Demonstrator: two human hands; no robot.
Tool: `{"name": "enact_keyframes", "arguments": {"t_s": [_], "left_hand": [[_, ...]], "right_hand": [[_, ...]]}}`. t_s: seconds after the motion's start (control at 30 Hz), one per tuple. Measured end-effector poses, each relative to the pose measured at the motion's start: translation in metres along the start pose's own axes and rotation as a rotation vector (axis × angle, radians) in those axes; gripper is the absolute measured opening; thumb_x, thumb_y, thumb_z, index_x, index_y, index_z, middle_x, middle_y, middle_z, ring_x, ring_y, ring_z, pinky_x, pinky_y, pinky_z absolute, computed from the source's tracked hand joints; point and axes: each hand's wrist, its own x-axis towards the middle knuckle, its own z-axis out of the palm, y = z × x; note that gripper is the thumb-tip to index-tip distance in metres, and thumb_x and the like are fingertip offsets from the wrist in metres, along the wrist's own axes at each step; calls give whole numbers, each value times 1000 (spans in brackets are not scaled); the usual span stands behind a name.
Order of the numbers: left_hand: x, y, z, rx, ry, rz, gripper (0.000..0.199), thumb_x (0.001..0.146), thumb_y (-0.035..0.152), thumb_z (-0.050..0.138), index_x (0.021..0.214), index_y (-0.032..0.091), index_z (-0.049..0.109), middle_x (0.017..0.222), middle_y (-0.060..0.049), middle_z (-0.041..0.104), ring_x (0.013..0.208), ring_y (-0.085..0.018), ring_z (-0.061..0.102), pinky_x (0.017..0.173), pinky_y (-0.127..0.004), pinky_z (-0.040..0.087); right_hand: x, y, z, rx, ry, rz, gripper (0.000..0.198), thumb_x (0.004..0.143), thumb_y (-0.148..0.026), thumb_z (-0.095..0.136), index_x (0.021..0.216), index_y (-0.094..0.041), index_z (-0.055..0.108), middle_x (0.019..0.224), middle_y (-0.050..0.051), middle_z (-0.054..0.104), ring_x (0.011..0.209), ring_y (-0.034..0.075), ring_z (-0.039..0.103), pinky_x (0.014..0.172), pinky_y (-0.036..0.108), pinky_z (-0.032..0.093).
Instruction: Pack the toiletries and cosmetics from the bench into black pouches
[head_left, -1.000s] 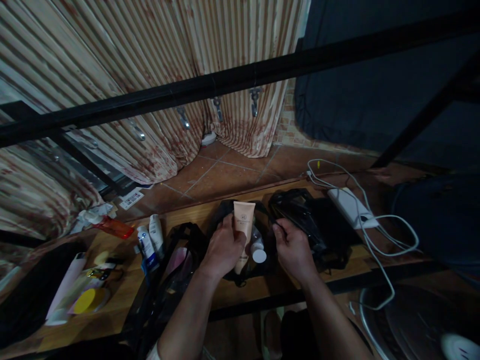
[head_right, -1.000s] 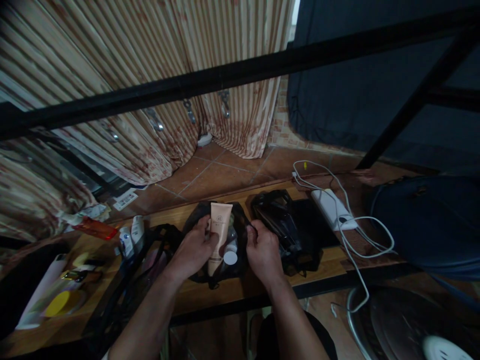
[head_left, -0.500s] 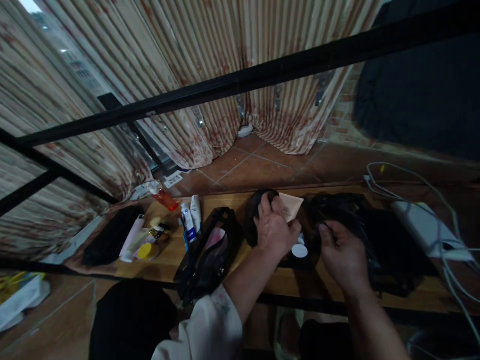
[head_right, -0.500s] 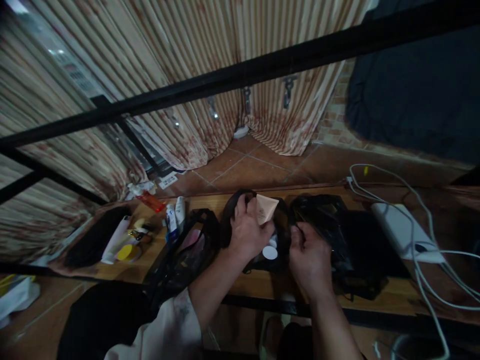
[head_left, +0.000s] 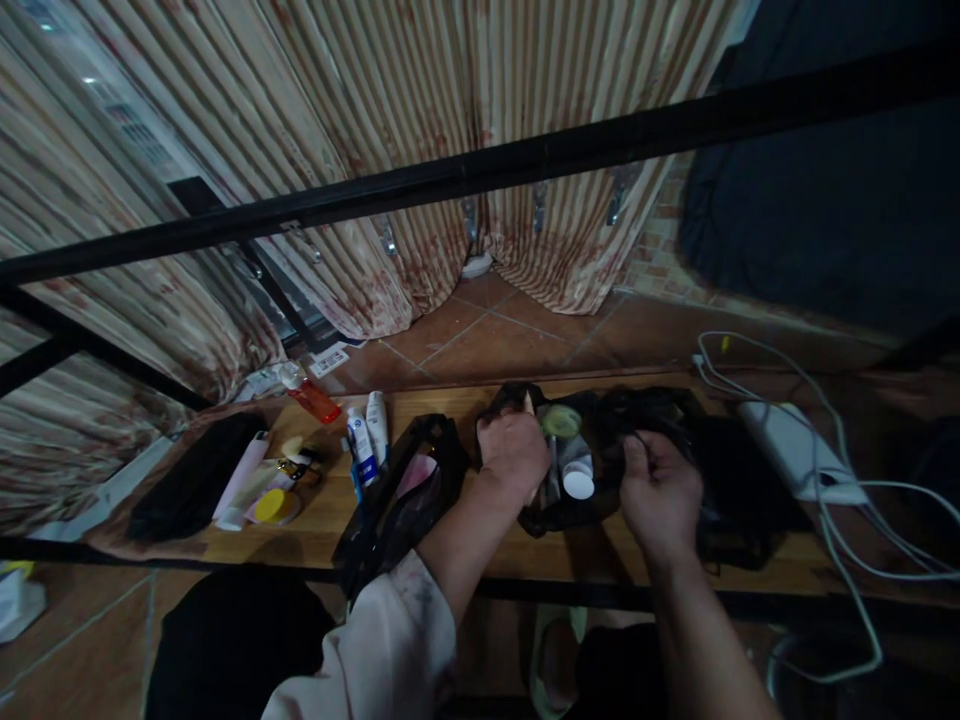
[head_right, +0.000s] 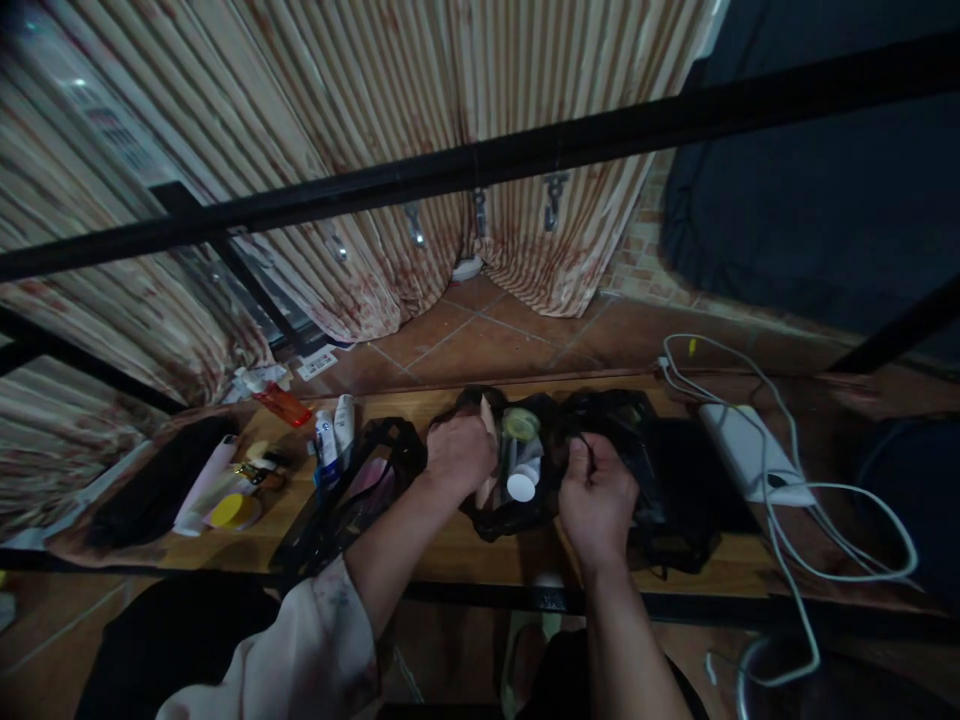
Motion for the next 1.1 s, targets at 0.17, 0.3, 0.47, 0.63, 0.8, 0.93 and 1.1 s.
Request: {"name": "enact_keyframes", "arguments": {"t_s": [0.17, 0.3, 0.47, 0.63, 0.8, 0.93, 1.1], "left_hand": [[-6, 0, 0, -61, -22, 95, 29, 80, 23, 50, 102, 11, 65, 99, -19, 65, 93, -33, 63, 89, -49, 40], [-16, 0, -3, -148, 87, 211, 32, 84, 25, 47, 112, 16, 61, 108, -14, 63, 100, -28, 59, 94, -42, 41], [-22, -8, -7, -207, 383, 149, 48, 82, 26, 52, 129, 18, 47, 135, -12, 49, 118, -31, 45, 100, -45, 37], [-20, -20, -1, -192, 212, -92, 36, 79, 21, 50, 113, 11, 58, 101, -16, 65, 94, -30, 62, 82, -40, 48], [-16, -11, -4, -259, 198, -31, 26, 84, 22, 43, 93, 15, 67, 92, -14, 70, 85, -27, 67, 76, -37, 50], [-6, 12, -11, -309, 154, -7, 31, 86, 30, 42, 91, 15, 69, 90, -14, 71, 85, -27, 68, 77, -37, 51], [1, 34, -16, -420, 3, 35, 35, 81, 32, 50, 110, 16, 62, 101, -13, 70, 95, -26, 65, 82, -36, 52]], "right_hand": [[4, 5, -3, 31, -5, 16, 34, 86, -42, 43, 84, -16, 64, 72, 7, 66, 64, 20, 58, 61, 30, 40], [6, 8, -6, 48, -38, 42, 34, 84, -44, 45, 85, -17, 65, 74, 7, 67, 68, 21, 60, 63, 30, 41], [5, 6, -8, 75, -4, 51, 35, 81, -48, 51, 82, -16, 67, 75, 7, 68, 70, 22, 60, 64, 30, 42], [6, 3, -9, 97, 4, 113, 31, 78, -47, 54, 80, -18, 66, 73, 7, 67, 68, 22, 61, 63, 32, 43], [10, 3, -12, -40, 35, 158, 19, 76, -43, 58, 80, -26, 66, 79, 12, 70, 75, 28, 64, 66, 38, 45], [17, 11, -12, -53, 193, 200, 24, 74, -44, 59, 85, -25, 69, 84, 17, 69, 83, 31, 65, 70, 40, 46], [33, 41, -16, -144, 165, 177, 23, 73, -48, 56, 75, -28, 68, 68, 16, 62, 76, 38, 60, 63, 49, 37]]}}
